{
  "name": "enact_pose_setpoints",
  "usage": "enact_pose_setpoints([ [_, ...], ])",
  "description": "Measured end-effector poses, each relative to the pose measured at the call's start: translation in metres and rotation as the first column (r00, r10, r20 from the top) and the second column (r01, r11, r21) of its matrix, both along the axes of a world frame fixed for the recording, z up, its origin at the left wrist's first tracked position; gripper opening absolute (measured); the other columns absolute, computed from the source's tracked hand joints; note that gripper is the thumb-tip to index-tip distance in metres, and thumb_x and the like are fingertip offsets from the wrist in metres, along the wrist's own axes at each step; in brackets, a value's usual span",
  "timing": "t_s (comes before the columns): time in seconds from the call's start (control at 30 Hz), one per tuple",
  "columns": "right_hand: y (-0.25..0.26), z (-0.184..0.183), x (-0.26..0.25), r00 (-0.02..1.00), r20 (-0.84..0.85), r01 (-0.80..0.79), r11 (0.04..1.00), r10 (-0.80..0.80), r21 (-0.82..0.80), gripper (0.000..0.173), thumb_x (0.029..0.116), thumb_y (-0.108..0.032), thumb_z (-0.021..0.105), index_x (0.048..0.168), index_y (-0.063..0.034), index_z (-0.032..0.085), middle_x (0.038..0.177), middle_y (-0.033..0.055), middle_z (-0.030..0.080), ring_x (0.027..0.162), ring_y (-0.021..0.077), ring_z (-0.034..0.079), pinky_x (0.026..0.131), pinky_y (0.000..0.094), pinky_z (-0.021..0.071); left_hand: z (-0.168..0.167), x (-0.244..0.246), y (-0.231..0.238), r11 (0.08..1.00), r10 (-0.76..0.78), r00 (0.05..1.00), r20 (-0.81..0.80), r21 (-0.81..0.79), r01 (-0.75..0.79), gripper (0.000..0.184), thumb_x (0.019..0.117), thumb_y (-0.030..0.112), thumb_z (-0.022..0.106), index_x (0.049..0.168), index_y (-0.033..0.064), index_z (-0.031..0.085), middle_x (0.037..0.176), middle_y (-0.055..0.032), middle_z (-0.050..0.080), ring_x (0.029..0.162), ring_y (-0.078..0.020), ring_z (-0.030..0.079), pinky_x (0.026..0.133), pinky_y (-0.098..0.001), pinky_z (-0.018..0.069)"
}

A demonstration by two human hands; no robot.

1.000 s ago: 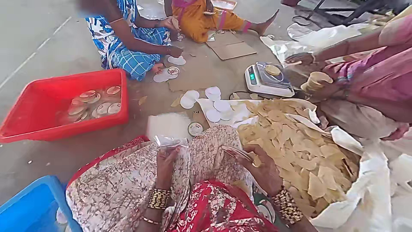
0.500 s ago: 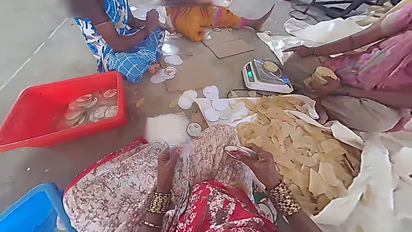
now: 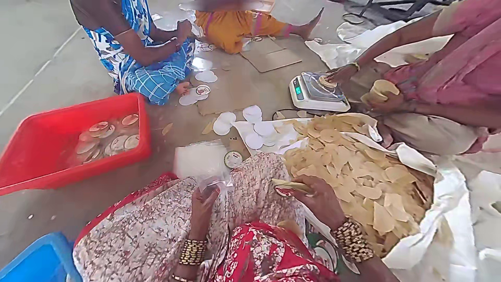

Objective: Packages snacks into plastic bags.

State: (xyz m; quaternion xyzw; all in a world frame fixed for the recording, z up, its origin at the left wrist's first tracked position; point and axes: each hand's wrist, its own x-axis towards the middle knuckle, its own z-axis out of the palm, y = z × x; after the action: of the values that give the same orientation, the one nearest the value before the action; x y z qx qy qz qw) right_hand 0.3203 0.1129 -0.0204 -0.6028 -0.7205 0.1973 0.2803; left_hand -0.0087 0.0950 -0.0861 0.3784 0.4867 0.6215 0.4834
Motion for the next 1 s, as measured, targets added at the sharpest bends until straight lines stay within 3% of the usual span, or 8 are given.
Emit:
enact_pose_setpoints([
  [0.2, -0.002, -0.001, -0.007, 1.0, -0.009, 0.023, 0.99, -0.025, -0.14, 0.037, 0.0836, -0.037, 0.08, 0.106, -0.0086, 0.076, 0.096, 0.0091, 0.076, 0.089, 0.0241, 0.073, 0.08, 0.053, 0.0566, 0.012, 0.003, 0.002, 0.993, 0.073, 0.997, 0.009, -0.093, -0.072, 0.017, 0.0942, 0.002, 0.065, 0.11, -0.0029, 0.07, 0.093, -0.0024, 0.077, 0.083, -0.0068, 0.071, 0.079, -0.0235, 0.0591],
  [0.3, -0.005, 0.005, -0.013, 0.998, -0.008, 0.064, 0.991, -0.066, -0.121, 0.029, 0.0833, -0.029, 0.078, 0.101, -0.0059, 0.077, 0.083, 0.0119, 0.074, 0.077, 0.0271, 0.072, 0.071, 0.0559, 0.0533, 0.016, 0.005, 0.003, 0.993, 0.106, 0.994, -0.015, -0.057, -0.106, 0.014, 0.091, -0.003, 0.068, 0.105, -0.0047, 0.07, 0.094, -0.0052, 0.078, 0.089, -0.0097, 0.074, 0.087, -0.0272, 0.0604],
  [0.43, -0.011, 0.006, -0.024, 0.878, -0.476, 0.066, 0.997, -0.044, 0.031, 0.023, 0.0762, -0.025, 0.082, 0.094, -0.013, 0.076, 0.086, -0.007, 0.076, 0.078, -0.0002, 0.071, 0.07, 0.0199, 0.0602, 0.031, 0.002, -0.003, 0.981, 0.183, 0.969, -0.167, 0.099, -0.169, 0.02, 0.0841, -0.004, 0.073, 0.103, -0.0049, 0.07, 0.095, -0.0028, 0.077, 0.093, -0.0064, 0.073, 0.091, -0.0257, 0.0598],
  [0.5, -0.008, 0.001, -0.024, 0.773, -0.633, -0.002, 0.997, 0.048, 0.074, 0.021, 0.0772, -0.028, 0.086, 0.096, -0.0204, 0.078, 0.103, -0.0075, 0.075, 0.096, 0.0043, 0.07, 0.085, 0.0212, 0.0591, 0.04, 0.0, -0.007, 0.967, 0.225, 0.95, -0.217, 0.173, -0.189, 0.025, 0.0818, -0.004, 0.074, 0.106, -0.004, 0.069, 0.097, 0.0, 0.077, 0.096, -0.0034, 0.072, 0.093, -0.0238, 0.0586],
  [0.57, -0.004, -0.013, -0.018, 0.846, -0.532, 0.02, 0.996, 0.033, 0.093, 0.026, 0.0766, -0.037, 0.085, 0.094, -0.0192, 0.078, 0.104, -0.0061, 0.073, 0.102, 0.005, 0.066, 0.091, 0.0224, 0.0555, 0.046, -0.001, -0.011, 0.956, 0.246, 0.94, -0.237, 0.219, -0.195, 0.025, 0.0806, -0.004, 0.076, 0.105, -0.0007, 0.07, 0.099, 0.0036, 0.077, 0.098, -0.0019, 0.071, 0.094, -0.0232, 0.0579],
  [0.77, -0.004, -0.004, -0.016, 0.996, -0.092, 0.026, 0.99, -0.014, 0.139, 0.036, 0.0785, -0.031, 0.075, 0.102, -0.004, 0.078, 0.094, 0.0115, 0.075, 0.092, 0.0324, 0.068, 0.087, 0.0584, 0.0494, 0.05, 0.0, -0.024, 0.958, 0.234, 0.934, -0.268, 0.229, -0.174, 0.024, 0.081, -0.002, 0.076, 0.105, 0.003, 0.072, 0.1, 0.0054, 0.077, 0.098, -0.0017, 0.071, 0.092, -0.023, 0.0583],
  [0.87, 0.001, -0.004, -0.014, 0.999, 0.003, -0.044, 0.99, 0.044, 0.135, 0.029, 0.0782, -0.033, 0.071, 0.087, -0.0064, 0.076, 0.081, 0.0087, 0.072, 0.081, 0.0291, 0.068, 0.082, 0.0574, 0.0498, 0.053, 0.0, -0.029, 0.949, 0.231, 0.937, -0.261, 0.274, -0.158, 0.024, 0.0816, 0.0, 0.076, 0.104, 0.0071, 0.074, 0.101, 0.0059, 0.077, 0.099, -0.0029, 0.071, 0.092, -0.0248, 0.0591],
  [1.0, 0.002, -0.001, -0.016, 0.996, 0.052, -0.071, 0.997, 0.07, 0.016, 0.032, 0.0767, -0.031, 0.076, 0.094, -0.0044, 0.074, 0.084, 0.013, 0.073, 0.08, 0.0358, 0.07, 0.073, 0.0629, 0.0521, 0.064, -0.006, -0.036, 0.917, 0.229, 0.922, -0.313, 0.386, -0.097, 0.021, 0.086, 0.016, 0.08, 0.104, 0.0261, 0.077, 0.107, 0.0114, 0.075, 0.101, -0.0014, 0.07, 0.091, -0.0238, 0.059],
])
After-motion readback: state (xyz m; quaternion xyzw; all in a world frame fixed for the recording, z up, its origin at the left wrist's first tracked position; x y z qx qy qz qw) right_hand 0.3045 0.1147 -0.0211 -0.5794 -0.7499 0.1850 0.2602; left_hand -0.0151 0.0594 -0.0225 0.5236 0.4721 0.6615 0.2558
